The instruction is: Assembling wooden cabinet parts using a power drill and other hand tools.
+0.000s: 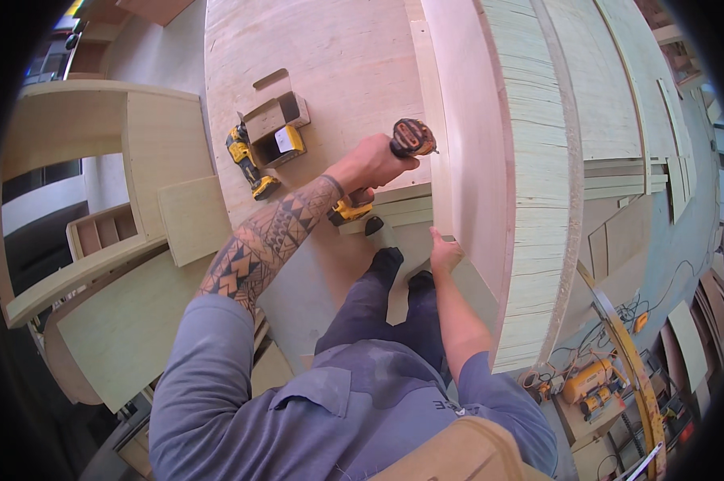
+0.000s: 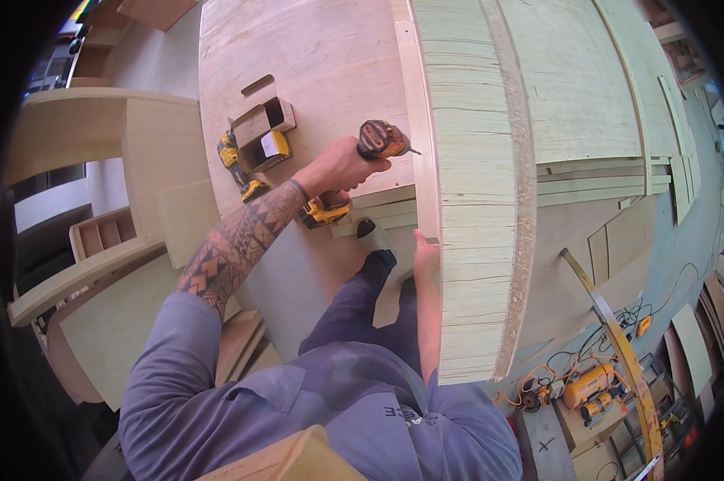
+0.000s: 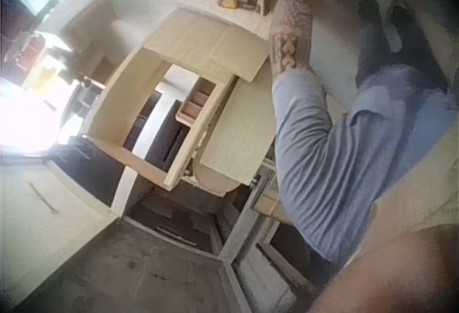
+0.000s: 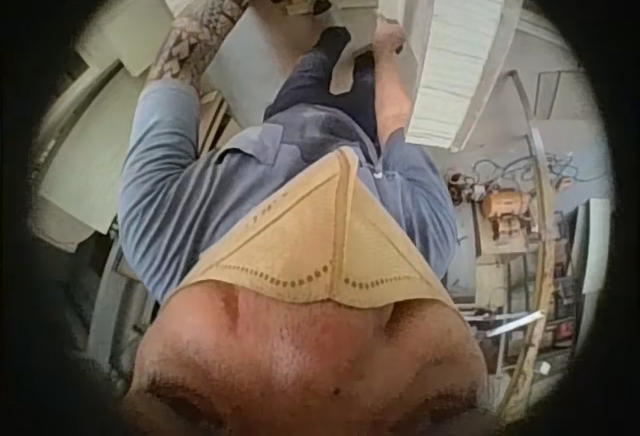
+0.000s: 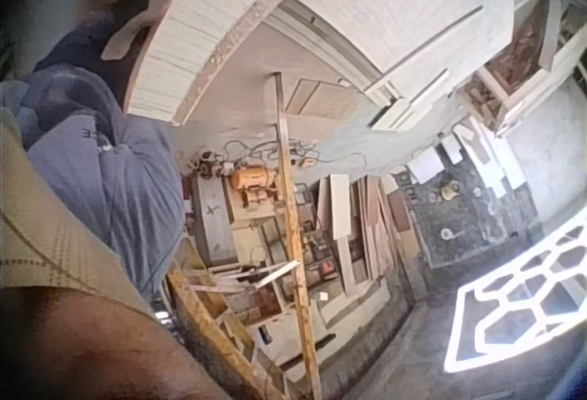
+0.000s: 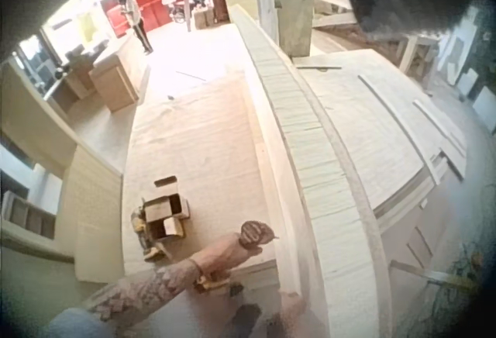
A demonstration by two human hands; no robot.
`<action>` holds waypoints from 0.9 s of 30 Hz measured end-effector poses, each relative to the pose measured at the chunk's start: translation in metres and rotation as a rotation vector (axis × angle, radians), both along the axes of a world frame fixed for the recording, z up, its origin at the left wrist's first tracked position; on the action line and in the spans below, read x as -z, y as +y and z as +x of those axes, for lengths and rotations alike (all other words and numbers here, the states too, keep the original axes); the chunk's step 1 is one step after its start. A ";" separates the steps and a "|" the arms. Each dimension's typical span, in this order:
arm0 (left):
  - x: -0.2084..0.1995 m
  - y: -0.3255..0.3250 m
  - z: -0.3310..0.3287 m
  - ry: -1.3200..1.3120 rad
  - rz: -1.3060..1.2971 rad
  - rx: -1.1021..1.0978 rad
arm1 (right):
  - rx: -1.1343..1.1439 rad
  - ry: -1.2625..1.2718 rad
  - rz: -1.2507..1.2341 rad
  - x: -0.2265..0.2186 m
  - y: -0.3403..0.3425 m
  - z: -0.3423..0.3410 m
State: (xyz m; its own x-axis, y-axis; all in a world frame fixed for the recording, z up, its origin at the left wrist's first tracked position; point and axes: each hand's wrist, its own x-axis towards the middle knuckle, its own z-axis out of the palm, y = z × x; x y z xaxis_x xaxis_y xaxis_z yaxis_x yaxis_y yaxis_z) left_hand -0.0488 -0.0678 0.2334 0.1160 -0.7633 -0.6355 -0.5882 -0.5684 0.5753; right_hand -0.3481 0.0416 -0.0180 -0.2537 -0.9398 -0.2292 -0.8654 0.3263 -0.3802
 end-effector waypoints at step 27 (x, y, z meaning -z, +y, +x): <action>0.014 -0.022 -0.023 -0.115 0.148 0.065 | 0.009 -0.054 0.257 -0.041 -0.007 0.017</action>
State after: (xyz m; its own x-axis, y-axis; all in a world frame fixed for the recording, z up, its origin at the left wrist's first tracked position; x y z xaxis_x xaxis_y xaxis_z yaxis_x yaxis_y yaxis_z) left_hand -0.0721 -0.0896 0.2192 0.1478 -0.6707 -0.7268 -0.6834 -0.6005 0.4152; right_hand -0.3308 0.0347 0.0230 -0.2427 -0.8467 -0.4734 -0.8430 0.4256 -0.3290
